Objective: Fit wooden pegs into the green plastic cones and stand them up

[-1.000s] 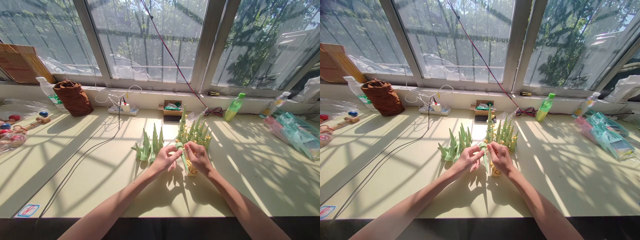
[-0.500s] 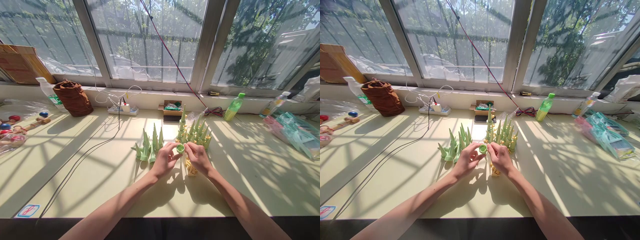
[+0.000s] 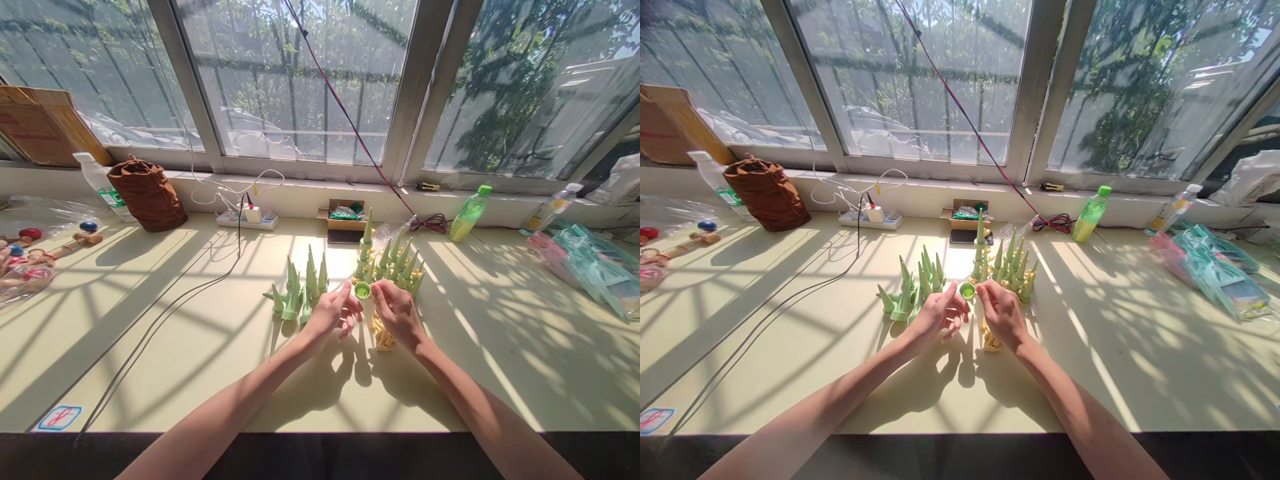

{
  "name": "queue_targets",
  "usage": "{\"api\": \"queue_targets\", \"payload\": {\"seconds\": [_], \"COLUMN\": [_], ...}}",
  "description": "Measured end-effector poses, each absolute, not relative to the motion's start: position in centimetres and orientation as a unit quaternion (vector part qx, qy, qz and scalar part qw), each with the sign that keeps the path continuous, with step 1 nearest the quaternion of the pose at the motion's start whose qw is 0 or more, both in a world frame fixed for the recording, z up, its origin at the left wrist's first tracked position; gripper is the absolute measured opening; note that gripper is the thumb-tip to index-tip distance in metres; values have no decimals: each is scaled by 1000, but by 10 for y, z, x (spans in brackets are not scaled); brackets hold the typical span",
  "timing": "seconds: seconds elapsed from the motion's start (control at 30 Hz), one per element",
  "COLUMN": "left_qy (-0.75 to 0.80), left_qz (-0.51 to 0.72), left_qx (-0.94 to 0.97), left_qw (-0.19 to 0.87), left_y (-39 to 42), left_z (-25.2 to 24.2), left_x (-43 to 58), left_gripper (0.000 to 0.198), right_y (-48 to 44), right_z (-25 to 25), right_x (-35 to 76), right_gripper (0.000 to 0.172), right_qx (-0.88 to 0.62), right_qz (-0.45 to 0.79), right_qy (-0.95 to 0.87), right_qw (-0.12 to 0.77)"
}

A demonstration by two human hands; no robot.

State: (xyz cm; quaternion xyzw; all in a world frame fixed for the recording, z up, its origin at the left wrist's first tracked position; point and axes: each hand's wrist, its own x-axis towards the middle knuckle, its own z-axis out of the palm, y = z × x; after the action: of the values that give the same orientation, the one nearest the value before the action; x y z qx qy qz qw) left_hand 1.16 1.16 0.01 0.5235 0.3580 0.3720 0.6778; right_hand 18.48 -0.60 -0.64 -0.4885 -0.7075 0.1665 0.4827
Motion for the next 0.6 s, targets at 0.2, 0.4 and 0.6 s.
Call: {"api": "queue_targets", "payload": {"seconds": [0.2,0.4,0.6], "left_qy": [356,339,328], "left_qz": [346,358,355], "left_qx": [516,543,575], "left_qw": [697,680,660], "left_y": [10,9,7], "left_z": [2,3,2], "left_x": [12,9,8], "left_gripper": [63,49,39], "right_y": [-7,-6,-6], "right_z": [-4,-3,-1], "right_x": [185,185,186], "right_gripper": [34,33,36], "right_qx": [-473,-480,-492], "right_qz": [153,159,157], "right_qy": [-736,-732,-725], "right_qw": [459,457,456]}}
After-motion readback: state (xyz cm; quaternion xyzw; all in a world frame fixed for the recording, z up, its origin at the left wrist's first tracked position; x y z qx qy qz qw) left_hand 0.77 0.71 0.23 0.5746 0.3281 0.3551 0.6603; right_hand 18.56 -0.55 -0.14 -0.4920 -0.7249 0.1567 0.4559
